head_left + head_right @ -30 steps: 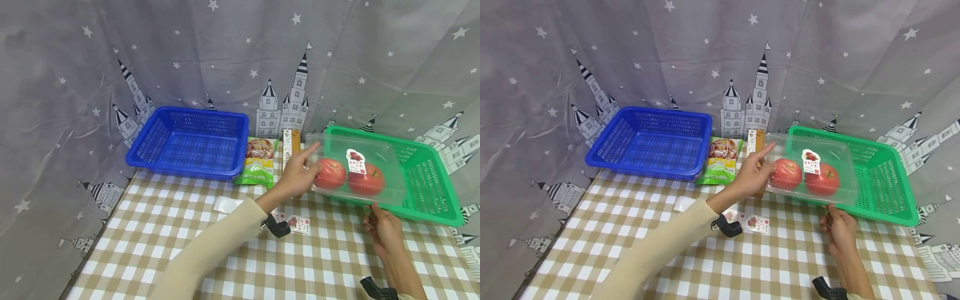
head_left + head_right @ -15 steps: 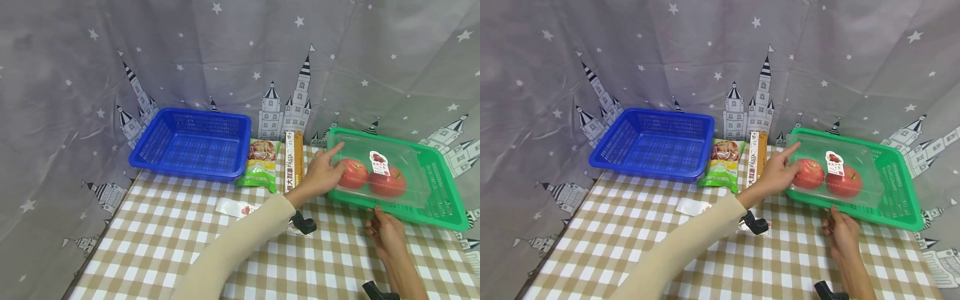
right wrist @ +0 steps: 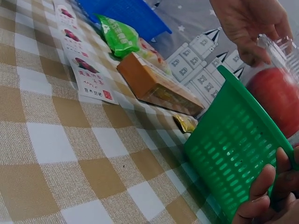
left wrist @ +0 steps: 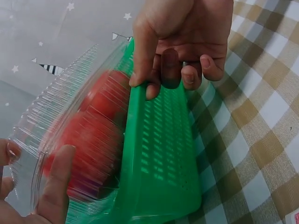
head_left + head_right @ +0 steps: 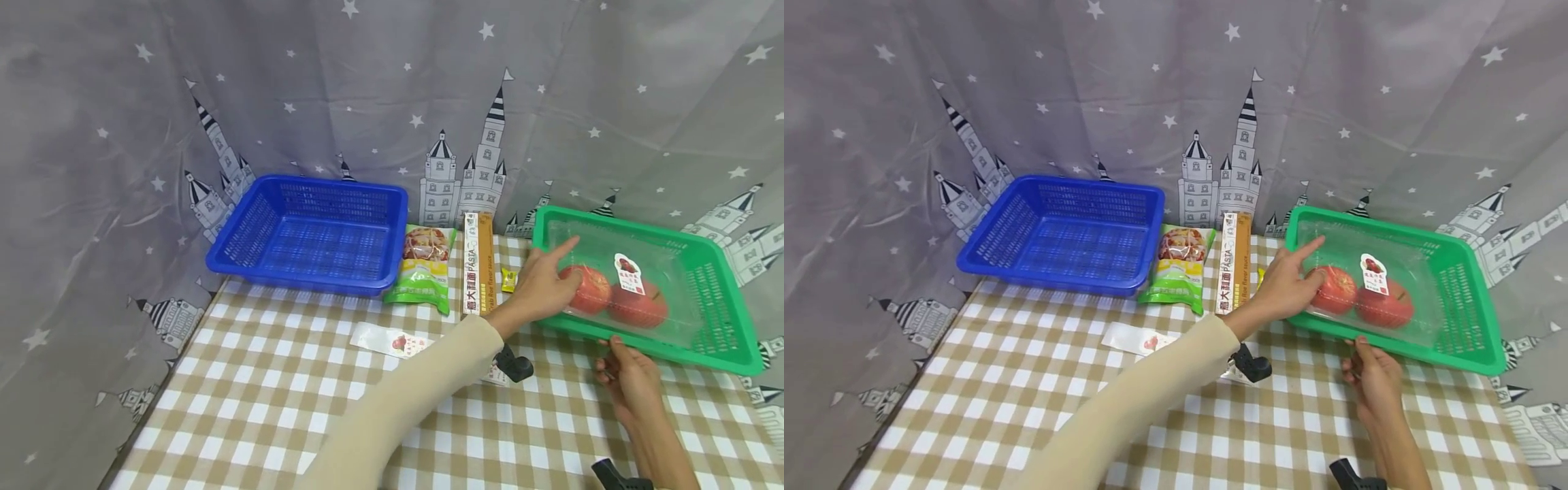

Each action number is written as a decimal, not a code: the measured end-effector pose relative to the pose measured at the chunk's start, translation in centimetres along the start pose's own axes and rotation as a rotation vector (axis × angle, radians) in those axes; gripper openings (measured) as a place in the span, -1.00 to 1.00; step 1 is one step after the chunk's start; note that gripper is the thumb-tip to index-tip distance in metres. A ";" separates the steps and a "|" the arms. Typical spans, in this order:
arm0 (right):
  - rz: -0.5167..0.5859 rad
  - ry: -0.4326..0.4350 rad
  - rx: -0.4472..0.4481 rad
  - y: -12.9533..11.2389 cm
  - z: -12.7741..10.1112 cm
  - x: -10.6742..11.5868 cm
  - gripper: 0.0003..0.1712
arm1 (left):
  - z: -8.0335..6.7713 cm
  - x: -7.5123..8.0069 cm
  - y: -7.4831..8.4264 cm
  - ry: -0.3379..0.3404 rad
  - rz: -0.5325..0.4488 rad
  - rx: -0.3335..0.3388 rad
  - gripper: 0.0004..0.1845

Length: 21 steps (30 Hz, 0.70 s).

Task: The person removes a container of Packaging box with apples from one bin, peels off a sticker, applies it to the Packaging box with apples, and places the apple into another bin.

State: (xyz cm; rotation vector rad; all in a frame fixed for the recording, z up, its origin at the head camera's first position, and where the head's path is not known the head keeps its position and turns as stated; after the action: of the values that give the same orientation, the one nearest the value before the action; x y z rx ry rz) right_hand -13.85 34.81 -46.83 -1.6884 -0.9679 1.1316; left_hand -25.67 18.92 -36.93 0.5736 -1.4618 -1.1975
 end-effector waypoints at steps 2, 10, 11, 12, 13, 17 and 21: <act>0.002 -0.006 -0.001 0.0 0.0 -0.1 -0.66 | 0.2 -0.2 0.0 -0.003 0.028 -0.009 -0.38; -0.024 0.004 -0.008 0.1 0.0 0.2 -0.65 | 0.8 -1.1 -0.8 0.006 0.084 0.017 -0.42; -0.026 0.005 -0.011 0.1 0.0 0.2 -0.65 | 0.9 -1.3 -0.9 0.003 0.084 0.026 -0.43; -0.037 0.006 -0.010 0.1 0.0 0.2 -0.65 | 0.9 -1.4 -1.0 -0.003 0.080 0.034 -0.43; -0.044 0.010 -0.011 0.1 0.0 0.2 -0.64 | 1.0 -1.6 -1.0 -0.010 0.078 0.042 -0.43; -0.061 0.023 -0.009 0.0 0.0 0.4 -0.63 | 1.2 -1.9 -0.9 -0.024 0.092 0.065 -0.43; -0.051 0.022 -0.003 0.1 0.0 0.4 -0.63 | 1.3 -2.1 -0.8 -0.043 0.141 0.087 -0.43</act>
State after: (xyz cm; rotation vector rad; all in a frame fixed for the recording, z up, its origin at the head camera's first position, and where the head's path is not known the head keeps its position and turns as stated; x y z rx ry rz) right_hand -13.74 35.10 -47.03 -1.6666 -0.9939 1.0767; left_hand -26.46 20.90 -38.46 0.4971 -1.5704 -1.0459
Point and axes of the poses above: each hand's wrist, its own z-axis towards the middle knuckle, its own x-axis out of the back of the hand, y = z × x, the point moved 8 cm from there along z, towards the middle knuckle, and after that the axes turned 1 degree about -y, right-handed, at the moved point
